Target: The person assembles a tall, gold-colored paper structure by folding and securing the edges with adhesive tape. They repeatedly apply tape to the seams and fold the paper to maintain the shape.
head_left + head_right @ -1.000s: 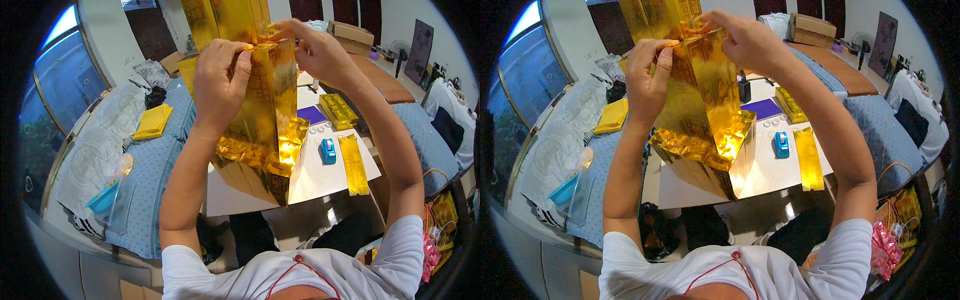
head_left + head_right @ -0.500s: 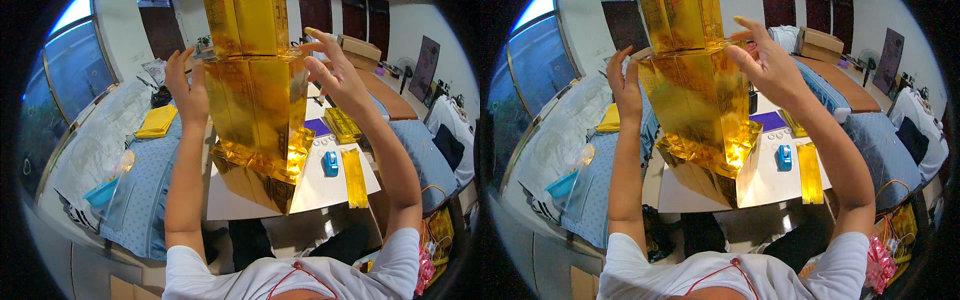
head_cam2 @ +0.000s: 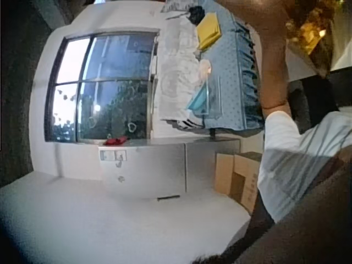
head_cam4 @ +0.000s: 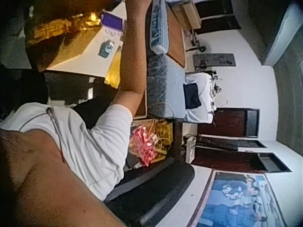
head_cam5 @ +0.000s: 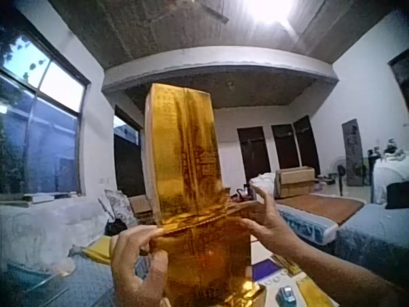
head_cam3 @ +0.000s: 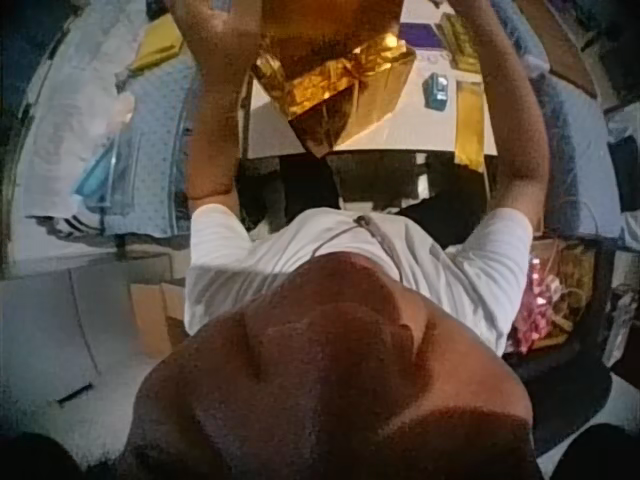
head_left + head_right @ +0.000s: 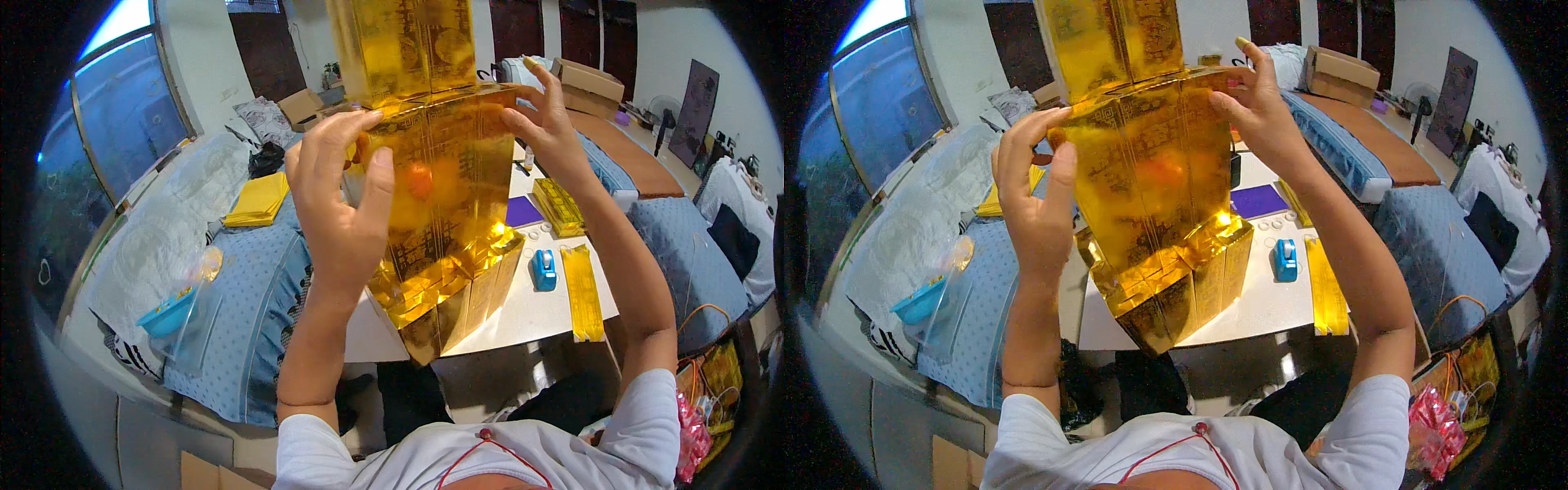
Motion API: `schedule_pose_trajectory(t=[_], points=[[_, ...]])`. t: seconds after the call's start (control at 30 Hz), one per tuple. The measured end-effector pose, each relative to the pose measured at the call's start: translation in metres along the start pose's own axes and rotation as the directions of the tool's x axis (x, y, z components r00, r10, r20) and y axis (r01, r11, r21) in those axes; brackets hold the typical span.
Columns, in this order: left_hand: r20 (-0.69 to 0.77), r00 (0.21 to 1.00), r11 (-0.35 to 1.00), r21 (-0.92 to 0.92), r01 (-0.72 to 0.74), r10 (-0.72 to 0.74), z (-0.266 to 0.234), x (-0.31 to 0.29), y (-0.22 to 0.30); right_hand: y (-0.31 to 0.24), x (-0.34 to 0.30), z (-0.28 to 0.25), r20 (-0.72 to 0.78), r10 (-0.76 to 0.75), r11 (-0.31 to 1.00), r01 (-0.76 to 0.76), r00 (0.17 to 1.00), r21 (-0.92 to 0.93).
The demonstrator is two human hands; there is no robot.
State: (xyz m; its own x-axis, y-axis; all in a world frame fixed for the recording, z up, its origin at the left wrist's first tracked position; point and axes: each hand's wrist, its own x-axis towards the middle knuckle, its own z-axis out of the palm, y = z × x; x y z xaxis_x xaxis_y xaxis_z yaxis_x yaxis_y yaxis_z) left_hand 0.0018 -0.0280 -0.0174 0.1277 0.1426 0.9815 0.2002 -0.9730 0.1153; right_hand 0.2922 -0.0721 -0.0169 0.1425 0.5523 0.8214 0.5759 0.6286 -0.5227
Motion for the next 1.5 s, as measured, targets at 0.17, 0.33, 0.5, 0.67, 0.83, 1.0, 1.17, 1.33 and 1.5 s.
schedule_pose_trajectory(t=[0.17,0.33,0.5,0.67,0.83,1.0,1.17,1.33,1.5], points=[[-0.138,0.990,0.997,0.082,-0.012,0.023,0.022,-0.022,0.024,0.012,-0.012,-0.008,-0.078,-0.057,0.995,0.063,0.995,0.072],[0.085,0.990,0.914,-0.400,-0.071,0.114,0.050,-0.120,0.060,0.080,-0.095,-0.045,-0.335,0.204,0.945,-0.274,0.920,-0.176],[0.659,0.690,0.480,-0.521,0.706,-0.299,0.182,-0.233,0.103,0.206,-0.260,-0.097,-0.433,0.610,0.643,-0.734,0.663,-0.219],[0.759,0.483,0.560,-0.191,0.806,-0.436,0.273,-0.327,0.070,0.233,-0.321,-0.081,-0.363,0.740,0.497,-0.823,0.567,-0.274],[0.746,0.499,0.607,-0.162,0.778,-0.440,0.316,-0.350,0.058,0.244,-0.318,-0.076,-0.371,0.736,0.490,-0.824,0.567,-0.285],[0.688,0.457,0.536,-0.115,0.836,-0.564,0.344,-0.342,0.059,0.254,-0.310,-0.081,-0.362,0.793,0.422,-0.870,0.490,-0.254],[0.653,0.520,0.640,-0.070,0.765,-0.550,0.352,-0.346,0.057,0.266,-0.306,-0.079,-0.340,0.823,0.338,-0.873,0.455,-0.352],[0.642,0.531,0.659,-0.054,0.750,-0.552,0.356,-0.346,0.057,0.290,-0.313,-0.084,-0.250,0.889,0.370,-0.923,0.385,-0.106],[0.658,0.505,0.644,-0.039,0.764,-0.559,0.359,-0.350,0.053,0.244,-0.280,-0.079,-0.258,0.924,0.250,-0.957,0.282,-0.148]])
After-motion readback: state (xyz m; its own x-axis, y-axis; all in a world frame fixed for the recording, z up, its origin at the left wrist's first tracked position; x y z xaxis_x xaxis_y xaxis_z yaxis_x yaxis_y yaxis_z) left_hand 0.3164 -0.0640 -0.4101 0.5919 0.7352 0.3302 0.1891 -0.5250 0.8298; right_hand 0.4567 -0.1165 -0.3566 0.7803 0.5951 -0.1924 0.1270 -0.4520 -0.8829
